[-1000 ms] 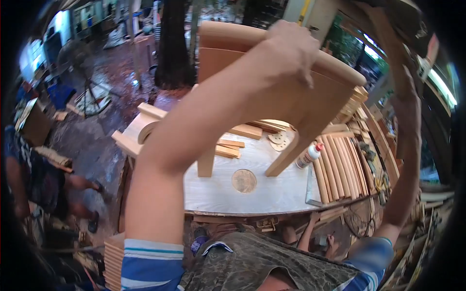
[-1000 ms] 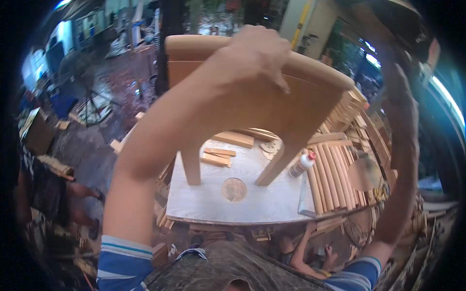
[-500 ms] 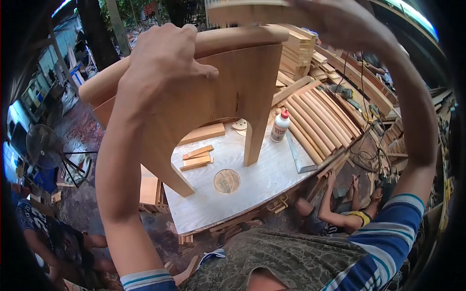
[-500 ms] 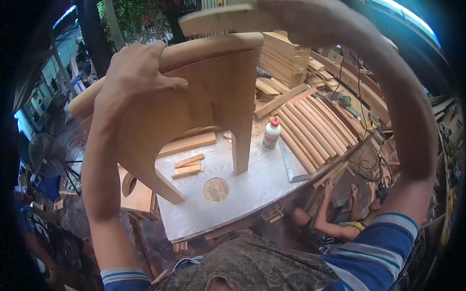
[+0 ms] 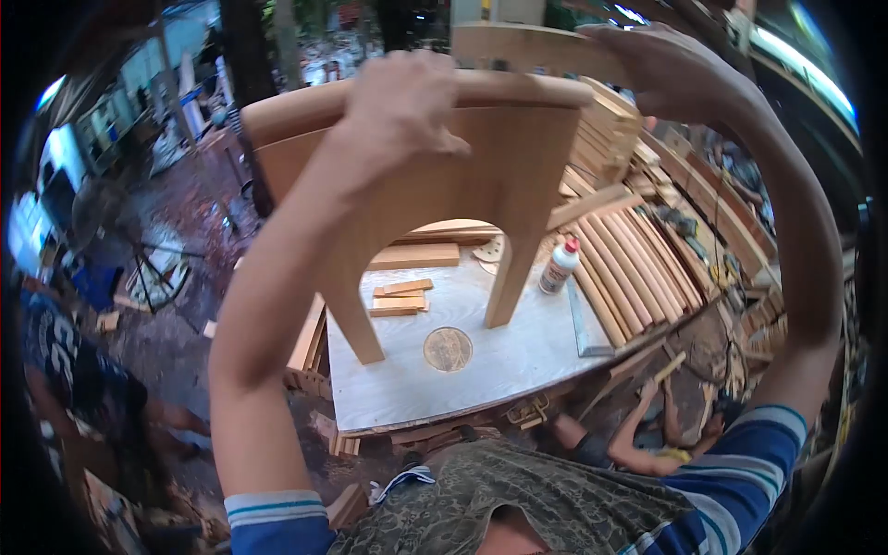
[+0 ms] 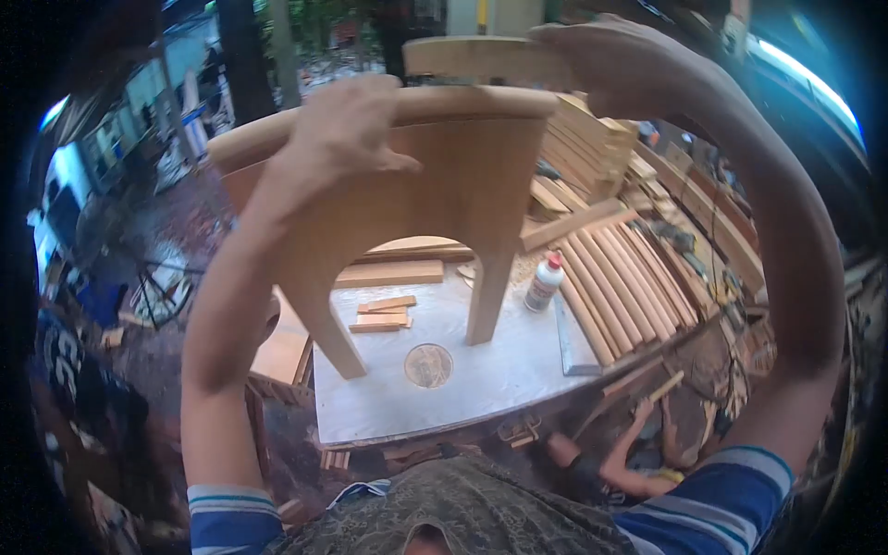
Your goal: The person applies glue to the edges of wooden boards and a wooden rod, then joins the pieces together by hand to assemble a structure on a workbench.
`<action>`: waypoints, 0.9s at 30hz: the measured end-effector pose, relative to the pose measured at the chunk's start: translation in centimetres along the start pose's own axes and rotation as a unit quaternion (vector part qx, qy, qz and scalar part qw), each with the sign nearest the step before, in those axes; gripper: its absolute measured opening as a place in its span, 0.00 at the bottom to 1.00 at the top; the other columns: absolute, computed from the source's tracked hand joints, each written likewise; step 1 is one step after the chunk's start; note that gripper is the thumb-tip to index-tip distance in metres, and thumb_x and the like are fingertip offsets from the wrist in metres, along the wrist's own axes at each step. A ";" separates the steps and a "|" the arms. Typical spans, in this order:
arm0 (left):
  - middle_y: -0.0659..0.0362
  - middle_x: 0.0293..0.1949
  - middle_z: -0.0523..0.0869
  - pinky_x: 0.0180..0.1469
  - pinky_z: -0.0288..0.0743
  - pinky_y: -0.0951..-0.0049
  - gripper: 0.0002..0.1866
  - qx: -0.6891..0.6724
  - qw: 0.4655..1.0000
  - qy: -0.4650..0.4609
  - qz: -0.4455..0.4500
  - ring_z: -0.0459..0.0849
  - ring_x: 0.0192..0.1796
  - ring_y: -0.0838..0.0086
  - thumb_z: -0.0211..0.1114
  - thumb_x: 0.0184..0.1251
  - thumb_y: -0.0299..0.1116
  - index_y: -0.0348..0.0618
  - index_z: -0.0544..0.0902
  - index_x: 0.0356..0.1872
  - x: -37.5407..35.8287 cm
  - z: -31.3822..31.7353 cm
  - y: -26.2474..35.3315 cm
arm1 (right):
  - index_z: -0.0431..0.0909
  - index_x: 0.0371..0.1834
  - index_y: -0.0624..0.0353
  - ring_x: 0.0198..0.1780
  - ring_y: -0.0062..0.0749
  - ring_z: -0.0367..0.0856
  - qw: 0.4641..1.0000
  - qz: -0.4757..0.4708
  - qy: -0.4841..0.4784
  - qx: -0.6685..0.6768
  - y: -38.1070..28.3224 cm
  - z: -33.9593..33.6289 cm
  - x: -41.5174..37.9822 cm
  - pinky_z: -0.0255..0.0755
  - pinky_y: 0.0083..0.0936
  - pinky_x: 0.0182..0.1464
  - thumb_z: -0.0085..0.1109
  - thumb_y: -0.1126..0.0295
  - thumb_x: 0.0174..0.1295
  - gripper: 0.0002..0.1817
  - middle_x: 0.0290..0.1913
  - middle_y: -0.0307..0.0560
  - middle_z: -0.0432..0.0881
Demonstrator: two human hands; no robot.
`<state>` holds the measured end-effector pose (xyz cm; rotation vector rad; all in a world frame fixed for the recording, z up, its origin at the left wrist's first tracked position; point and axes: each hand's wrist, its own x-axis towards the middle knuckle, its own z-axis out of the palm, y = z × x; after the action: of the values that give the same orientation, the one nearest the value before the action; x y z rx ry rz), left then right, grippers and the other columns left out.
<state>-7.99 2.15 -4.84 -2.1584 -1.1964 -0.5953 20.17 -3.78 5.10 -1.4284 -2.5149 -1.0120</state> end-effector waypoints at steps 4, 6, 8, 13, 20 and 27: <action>0.51 0.48 0.82 0.60 0.72 0.59 0.46 0.034 0.993 0.115 0.004 0.81 0.55 0.59 0.84 0.41 0.57 0.34 0.77 0.57 -2.1 1.8 1.3 | 0.70 0.71 0.63 0.51 0.43 0.87 0.979 0.112 0.072 0.155 -7.1 -9.2 1.7 0.80 0.37 0.55 0.68 0.69 0.56 0.37 0.49 0.62 0.86; 0.54 0.50 0.80 0.64 0.68 0.61 0.48 0.033 0.995 0.092 -0.008 0.78 0.58 0.63 0.84 0.41 0.58 0.34 0.77 0.59 -2.5 1.2 2.0 | 0.69 0.71 0.66 0.52 0.42 0.86 0.970 0.091 0.213 0.078 -10.6 -9.1 3.0 0.80 0.36 0.57 0.71 0.69 0.55 0.38 0.52 0.60 0.85; 0.54 0.50 0.80 0.64 0.67 0.61 0.48 0.040 0.994 0.101 -0.024 0.78 0.58 0.63 0.84 0.41 0.58 0.33 0.76 0.59 -2.0 2.2 2.4 | 0.69 0.70 0.67 0.53 0.43 0.86 0.958 0.062 0.272 0.059 -9.6 -8.0 6.1 0.79 0.36 0.60 0.71 0.71 0.55 0.38 0.54 0.57 0.85; 0.55 0.50 0.81 0.64 0.66 0.60 0.47 -0.028 0.999 -0.022 -0.021 0.78 0.58 0.63 0.83 0.43 0.56 0.34 0.77 0.61 -1.7 1.1 2.4 | 0.71 0.71 0.63 0.58 0.43 0.81 0.969 -0.100 0.080 0.213 -13.1 -4.4 8.7 0.72 0.34 0.65 0.64 0.74 0.52 0.37 0.57 0.62 0.81; 0.55 0.50 0.85 0.63 0.66 0.61 0.26 0.076 0.967 0.241 -0.040 0.81 0.55 0.66 0.71 0.60 0.45 0.37 0.84 0.54 -1.2 5.3 1.8 | 0.70 0.71 0.64 0.49 0.57 0.83 0.953 -0.128 0.139 0.236 -11.7 -4.3 11.6 0.74 0.42 0.60 0.71 0.70 0.51 0.40 0.48 0.65 0.83; 0.52 0.53 0.84 0.66 0.68 0.62 0.29 0.009 0.974 0.220 -0.051 0.80 0.58 0.62 0.74 0.55 0.42 0.38 0.82 0.57 -0.3 5.9 2.0 | 0.63 0.78 0.60 0.55 0.40 0.81 0.988 -0.068 0.013 0.140 -14.7 -7.2 8.7 0.73 0.34 0.61 0.60 0.79 0.49 0.45 0.50 0.55 0.83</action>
<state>-5.81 5.20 -9.83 -1.8245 -1.0617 -1.0386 1.93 -6.56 6.52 -1.1714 -2.6366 -0.6518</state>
